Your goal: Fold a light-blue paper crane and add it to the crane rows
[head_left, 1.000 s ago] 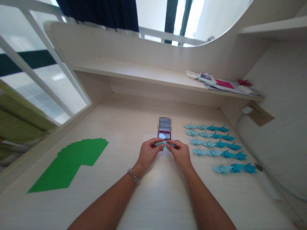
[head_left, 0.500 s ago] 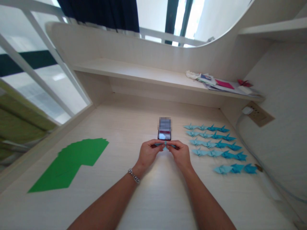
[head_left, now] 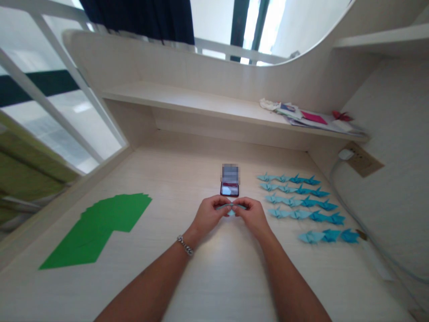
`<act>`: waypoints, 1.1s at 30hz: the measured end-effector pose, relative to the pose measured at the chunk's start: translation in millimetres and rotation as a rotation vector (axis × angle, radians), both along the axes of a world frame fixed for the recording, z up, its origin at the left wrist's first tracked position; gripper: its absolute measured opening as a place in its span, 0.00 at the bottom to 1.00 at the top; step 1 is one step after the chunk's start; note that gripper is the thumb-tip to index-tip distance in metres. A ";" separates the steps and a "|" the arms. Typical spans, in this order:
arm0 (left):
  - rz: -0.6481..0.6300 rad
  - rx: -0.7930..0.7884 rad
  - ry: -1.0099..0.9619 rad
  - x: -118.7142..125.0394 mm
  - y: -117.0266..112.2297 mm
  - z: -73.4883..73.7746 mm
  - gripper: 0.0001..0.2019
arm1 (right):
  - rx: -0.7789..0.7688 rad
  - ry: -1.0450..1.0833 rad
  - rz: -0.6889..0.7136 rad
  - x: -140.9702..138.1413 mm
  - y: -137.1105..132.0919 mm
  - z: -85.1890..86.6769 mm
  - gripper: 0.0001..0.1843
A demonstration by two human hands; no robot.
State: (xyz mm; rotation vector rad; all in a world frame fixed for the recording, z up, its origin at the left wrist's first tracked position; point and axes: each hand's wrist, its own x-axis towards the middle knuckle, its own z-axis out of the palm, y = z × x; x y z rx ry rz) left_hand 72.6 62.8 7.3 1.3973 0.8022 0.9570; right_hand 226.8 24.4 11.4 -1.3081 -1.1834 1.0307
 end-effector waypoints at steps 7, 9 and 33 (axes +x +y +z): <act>-0.025 -0.026 0.009 -0.2 -0.4 3.3 0.07 | -0.125 0.189 0.022 1.0 -2.2 0.5 0.11; -0.019 -0.041 -0.003 -0.3 -0.8 6.2 0.06 | -0.140 0.233 0.008 0.4 -2.5 0.3 0.11; 0.024 -0.126 -0.047 1.3 -1.6 8.3 0.08 | -0.063 0.141 -0.042 -1.6 0.8 -2.1 0.11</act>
